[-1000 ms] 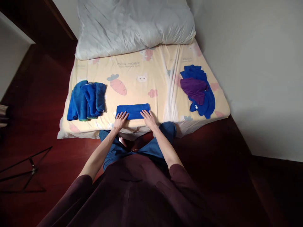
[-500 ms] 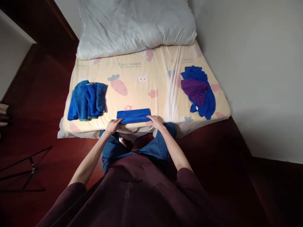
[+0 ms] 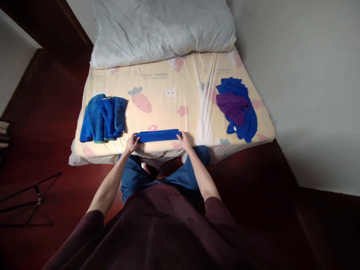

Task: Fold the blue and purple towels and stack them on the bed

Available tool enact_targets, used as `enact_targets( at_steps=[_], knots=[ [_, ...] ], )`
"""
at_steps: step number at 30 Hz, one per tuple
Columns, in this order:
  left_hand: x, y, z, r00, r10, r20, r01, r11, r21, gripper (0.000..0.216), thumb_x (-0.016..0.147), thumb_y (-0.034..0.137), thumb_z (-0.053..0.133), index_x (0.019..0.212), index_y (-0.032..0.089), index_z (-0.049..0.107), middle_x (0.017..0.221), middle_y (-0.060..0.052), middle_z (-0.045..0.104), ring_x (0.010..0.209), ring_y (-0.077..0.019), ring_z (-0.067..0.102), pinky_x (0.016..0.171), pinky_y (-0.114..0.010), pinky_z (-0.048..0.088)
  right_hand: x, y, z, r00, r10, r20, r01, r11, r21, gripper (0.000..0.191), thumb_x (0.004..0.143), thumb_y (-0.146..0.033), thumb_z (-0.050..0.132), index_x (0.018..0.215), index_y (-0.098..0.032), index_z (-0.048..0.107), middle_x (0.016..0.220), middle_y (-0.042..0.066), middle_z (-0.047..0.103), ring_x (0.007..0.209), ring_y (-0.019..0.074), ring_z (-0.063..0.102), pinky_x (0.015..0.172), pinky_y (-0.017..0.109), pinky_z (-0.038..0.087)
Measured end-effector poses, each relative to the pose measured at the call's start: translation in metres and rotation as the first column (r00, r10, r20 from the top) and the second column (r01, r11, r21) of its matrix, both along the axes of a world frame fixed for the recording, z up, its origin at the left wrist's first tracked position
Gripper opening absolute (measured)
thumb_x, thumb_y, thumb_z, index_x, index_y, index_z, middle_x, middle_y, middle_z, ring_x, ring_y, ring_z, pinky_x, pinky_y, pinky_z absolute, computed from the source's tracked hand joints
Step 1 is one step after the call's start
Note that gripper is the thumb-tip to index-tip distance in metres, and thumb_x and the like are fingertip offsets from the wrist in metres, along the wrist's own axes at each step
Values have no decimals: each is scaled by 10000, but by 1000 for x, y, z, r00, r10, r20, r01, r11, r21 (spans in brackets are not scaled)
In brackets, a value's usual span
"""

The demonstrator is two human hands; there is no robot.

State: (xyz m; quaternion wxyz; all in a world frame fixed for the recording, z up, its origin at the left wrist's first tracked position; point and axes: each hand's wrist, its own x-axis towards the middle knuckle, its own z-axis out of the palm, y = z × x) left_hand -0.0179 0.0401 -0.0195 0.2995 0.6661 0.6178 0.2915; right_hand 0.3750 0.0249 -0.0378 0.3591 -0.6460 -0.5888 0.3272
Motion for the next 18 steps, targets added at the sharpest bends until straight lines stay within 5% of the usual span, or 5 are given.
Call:
enact_targets(
  at_steps=[9, 18],
  knots=[
    [6, 9, -3, 988, 69, -136, -71, 997, -12, 394, 1013, 457, 457, 1284, 200, 582, 1048, -142, 739, 923, -314, 725, 838, -392, 531, -9, 6, 5, 994, -103, -26, 103, 995, 10, 512, 895, -712, 523, 906, -215, 645, 790, 70, 688, 751, 238, 654, 733, 348, 530],
    [17, 14, 8, 966, 126, -224, -147, 986, -79, 354, 1029, 434, 473, 1295, 231, 588, 1128, -153, 737, 1013, -314, 717, 903, -388, 510, -21, 6, 19, 979, -171, 107, 174, 984, -21, 432, 957, -575, 551, 972, -167, 694, 764, 50, 705, 725, 202, 659, 742, 291, 502]
  ],
)
